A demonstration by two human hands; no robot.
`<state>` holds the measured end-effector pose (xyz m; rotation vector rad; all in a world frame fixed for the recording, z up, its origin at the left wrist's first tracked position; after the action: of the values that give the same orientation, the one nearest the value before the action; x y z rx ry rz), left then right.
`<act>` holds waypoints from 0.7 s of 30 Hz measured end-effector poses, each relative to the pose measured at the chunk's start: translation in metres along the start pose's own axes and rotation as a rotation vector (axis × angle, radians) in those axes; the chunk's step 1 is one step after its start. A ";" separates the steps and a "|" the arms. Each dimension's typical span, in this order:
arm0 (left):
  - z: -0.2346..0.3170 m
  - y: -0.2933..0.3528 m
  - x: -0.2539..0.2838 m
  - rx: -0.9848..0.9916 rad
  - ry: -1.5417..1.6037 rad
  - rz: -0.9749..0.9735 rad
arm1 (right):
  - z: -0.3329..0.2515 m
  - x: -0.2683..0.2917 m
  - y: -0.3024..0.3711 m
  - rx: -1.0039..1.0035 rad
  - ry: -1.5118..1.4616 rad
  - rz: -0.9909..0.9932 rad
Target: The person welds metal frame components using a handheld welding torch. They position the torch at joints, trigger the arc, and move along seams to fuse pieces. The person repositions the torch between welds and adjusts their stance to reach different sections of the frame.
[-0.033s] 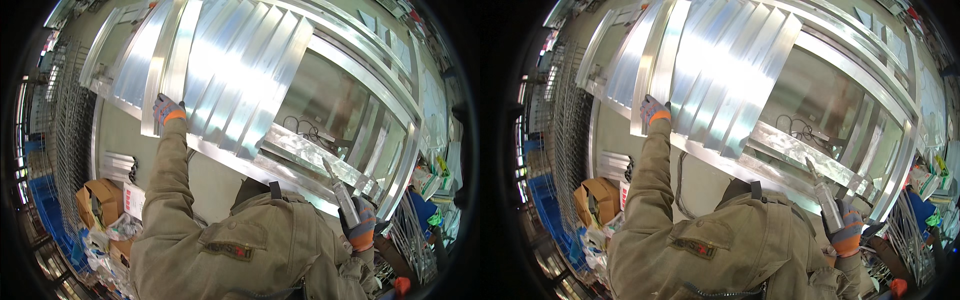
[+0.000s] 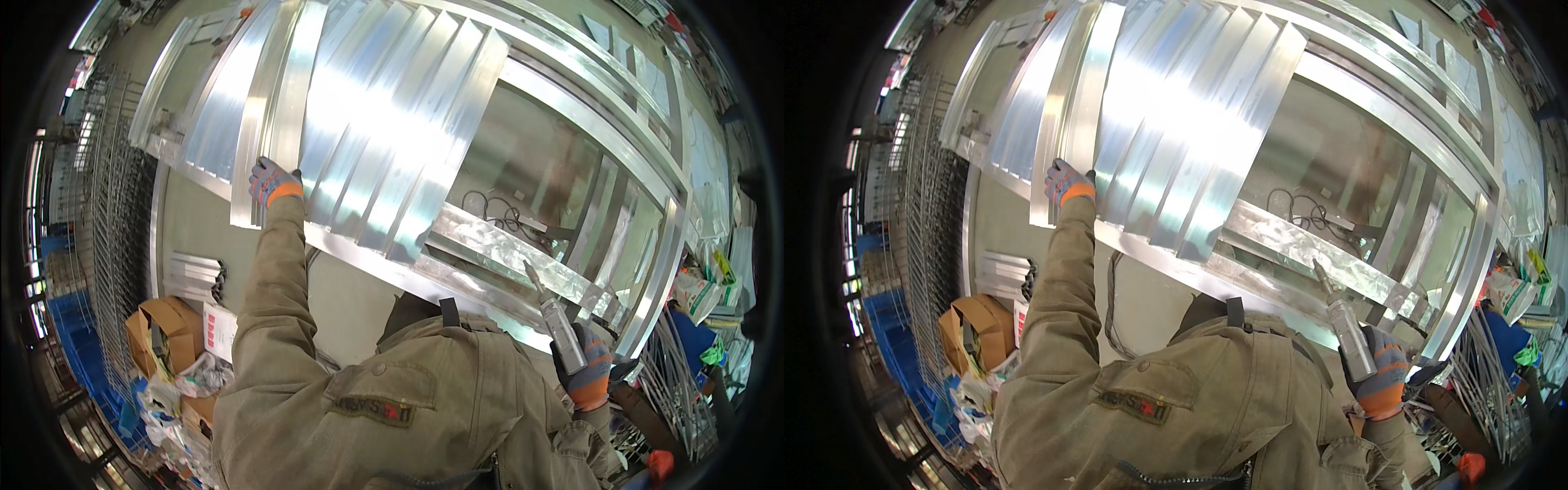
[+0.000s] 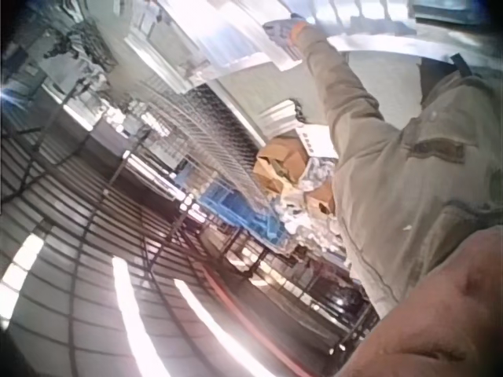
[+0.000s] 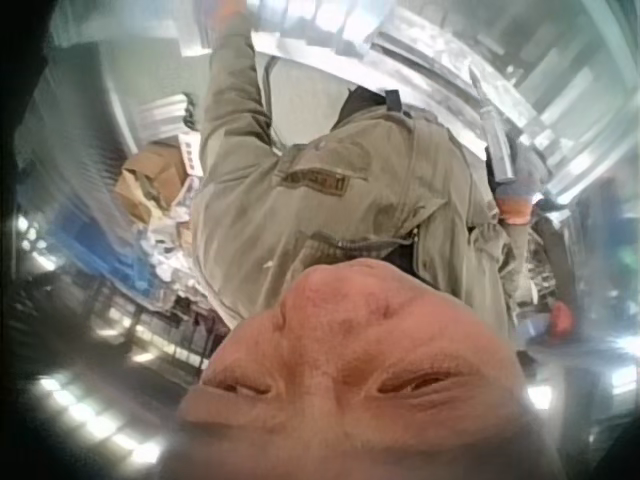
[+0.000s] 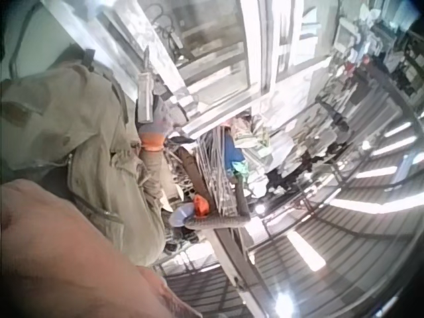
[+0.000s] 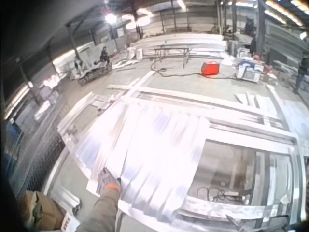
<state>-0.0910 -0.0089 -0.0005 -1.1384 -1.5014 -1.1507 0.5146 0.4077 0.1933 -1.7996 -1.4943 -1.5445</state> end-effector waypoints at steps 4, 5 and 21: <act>0.011 -0.017 0.011 -0.092 0.178 0.047 | 0.003 -0.014 -0.003 0.063 -0.043 0.056; 0.013 -0.017 0.002 -0.118 0.266 0.043 | 0.009 -0.016 0.001 0.051 -0.076 0.029; 0.150 0.252 -0.098 -0.481 1.240 -0.527 | 0.070 0.011 0.015 0.168 -0.001 0.136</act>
<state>0.1545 0.1600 -0.0820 -0.0870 -0.5176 -2.0964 0.5613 0.4621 0.1835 -1.7656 -1.4247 -1.3139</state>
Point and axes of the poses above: each hand's wrist, its own y-axis away from the middle knuckle, its own x-axis out of the back of the hand, z = x × y, the point moved 9 cm from there along -y, towards the middle knuckle, and after that the axes turned 9 degrees about -z, right-handed, at the moved point
